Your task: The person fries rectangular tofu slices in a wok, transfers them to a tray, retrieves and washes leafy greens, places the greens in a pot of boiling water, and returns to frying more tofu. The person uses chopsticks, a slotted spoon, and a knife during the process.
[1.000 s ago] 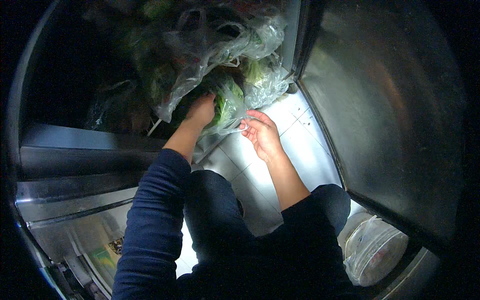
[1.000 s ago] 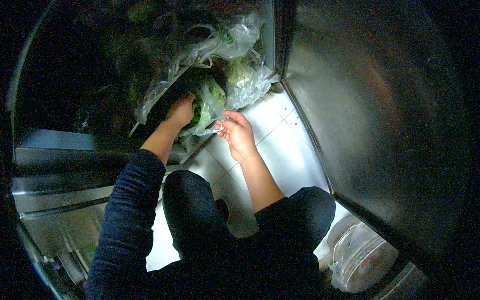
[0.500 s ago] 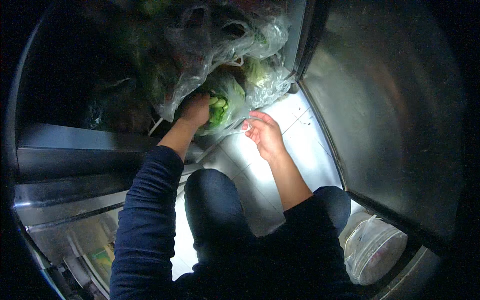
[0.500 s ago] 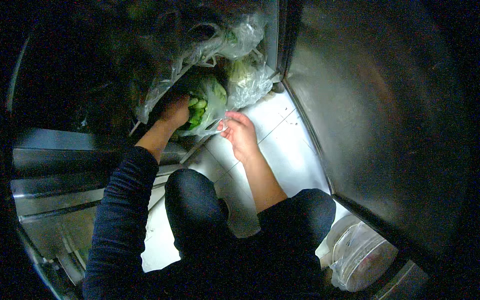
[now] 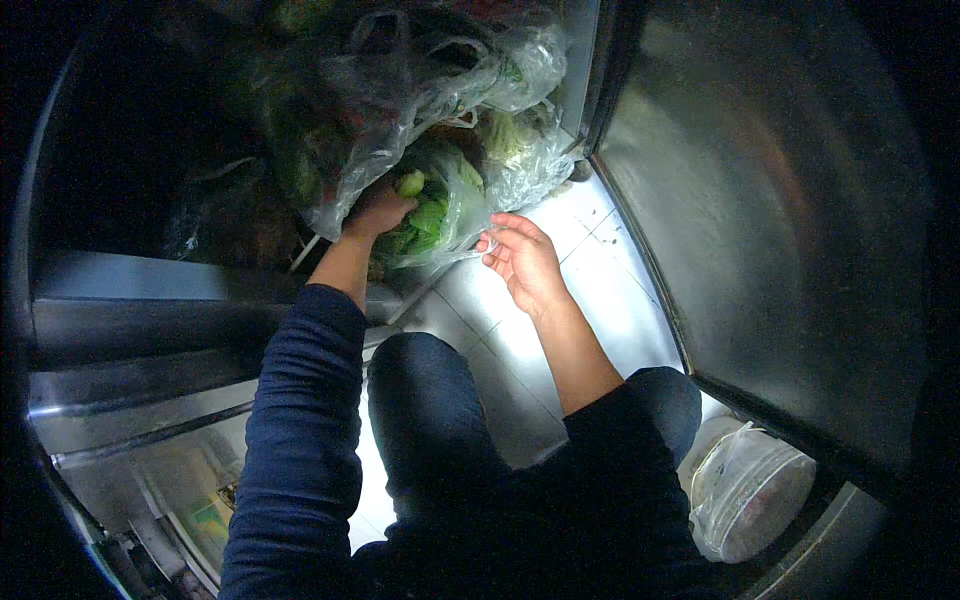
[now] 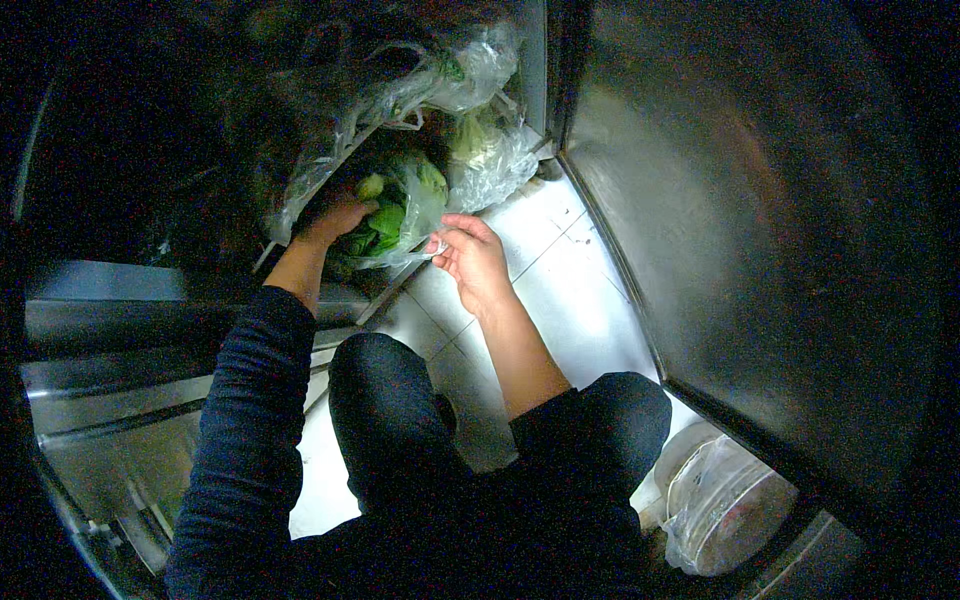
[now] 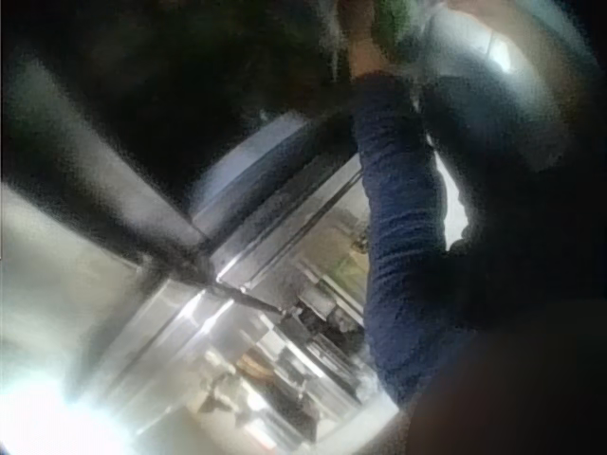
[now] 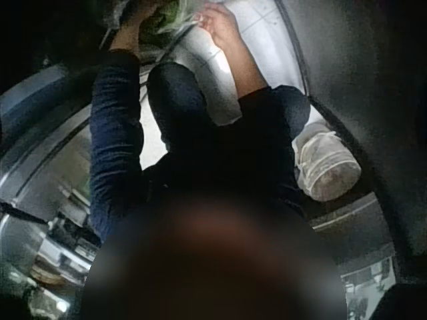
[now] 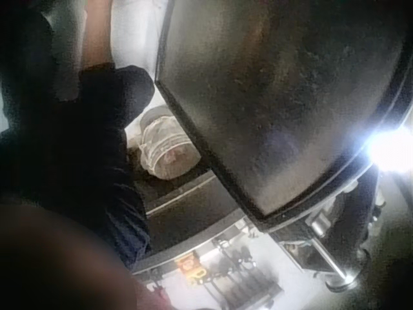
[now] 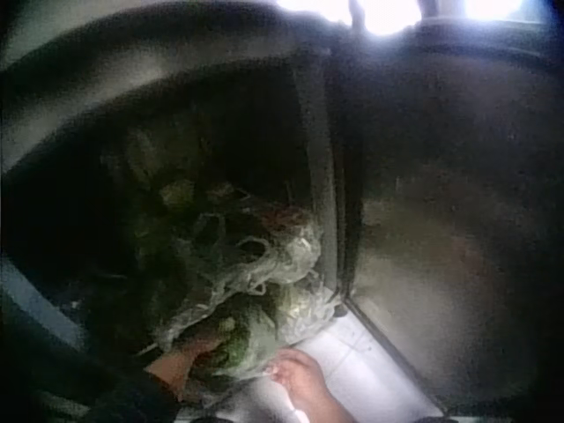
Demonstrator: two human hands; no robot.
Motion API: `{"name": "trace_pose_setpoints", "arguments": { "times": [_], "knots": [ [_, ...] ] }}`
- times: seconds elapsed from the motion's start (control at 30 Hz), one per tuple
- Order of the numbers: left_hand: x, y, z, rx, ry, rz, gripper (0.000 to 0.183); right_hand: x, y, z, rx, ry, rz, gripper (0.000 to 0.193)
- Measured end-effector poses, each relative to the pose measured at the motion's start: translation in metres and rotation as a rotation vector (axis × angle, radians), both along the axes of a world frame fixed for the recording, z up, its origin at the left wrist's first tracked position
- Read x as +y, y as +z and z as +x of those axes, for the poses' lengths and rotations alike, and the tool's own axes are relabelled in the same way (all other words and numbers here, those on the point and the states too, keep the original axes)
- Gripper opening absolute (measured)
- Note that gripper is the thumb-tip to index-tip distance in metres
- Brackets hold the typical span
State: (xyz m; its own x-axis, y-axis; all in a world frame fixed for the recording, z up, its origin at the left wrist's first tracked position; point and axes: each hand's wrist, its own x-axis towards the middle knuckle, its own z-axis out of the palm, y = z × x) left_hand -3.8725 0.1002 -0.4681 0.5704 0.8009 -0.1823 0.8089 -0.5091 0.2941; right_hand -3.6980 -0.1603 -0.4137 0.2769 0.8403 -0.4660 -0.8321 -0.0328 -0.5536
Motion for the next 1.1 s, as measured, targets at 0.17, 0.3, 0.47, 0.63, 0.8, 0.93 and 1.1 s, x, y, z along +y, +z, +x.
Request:
{"name": "trace_pose_setpoints", "arguments": {
  "times": [0.17, 0.3, 0.47, 0.63, 0.8, 0.93, 1.1],
  "knots": [
    [0.001, -0.007, 0.0, -0.078, 0.135, 0.232, 0.067, -0.002, -0.003, -0.002, 0.042, -0.008, -0.005, 0.033],
    [-0.027, 0.009, 0.006, -0.022, 0.109, 0.235, 0.057, -0.002, -0.002, -0.003, 0.035, -0.014, -0.035, 0.032],
    [-0.053, 0.041, 0.02, 0.497, 0.067, -0.013, 0.042, -0.001, -0.001, -0.003, 0.051, -0.011, -0.024, 0.027],
    [-0.067, 0.056, 0.029, 0.521, -0.01, -0.011, 0.035, -0.001, 0.0, -0.005, 0.042, -0.004, -0.025, 0.028],
    [-0.078, 0.054, 0.033, 0.488, -0.013, 0.042, 0.038, -0.007, 0.002, -0.006, 0.061, -0.005, 0.02, 0.034],
    [-0.095, 0.071, 0.026, 0.098, 0.134, 0.263, 0.034, -0.008, -0.008, -0.007, 0.054, -0.034, 0.008, 0.035],
    [-0.155, 0.115, 0.002, -0.494, -0.233, 0.591, 0.043, -0.01, 0.004, -0.016, -0.156, 0.055, 0.048, 0.033]
  ]
}}
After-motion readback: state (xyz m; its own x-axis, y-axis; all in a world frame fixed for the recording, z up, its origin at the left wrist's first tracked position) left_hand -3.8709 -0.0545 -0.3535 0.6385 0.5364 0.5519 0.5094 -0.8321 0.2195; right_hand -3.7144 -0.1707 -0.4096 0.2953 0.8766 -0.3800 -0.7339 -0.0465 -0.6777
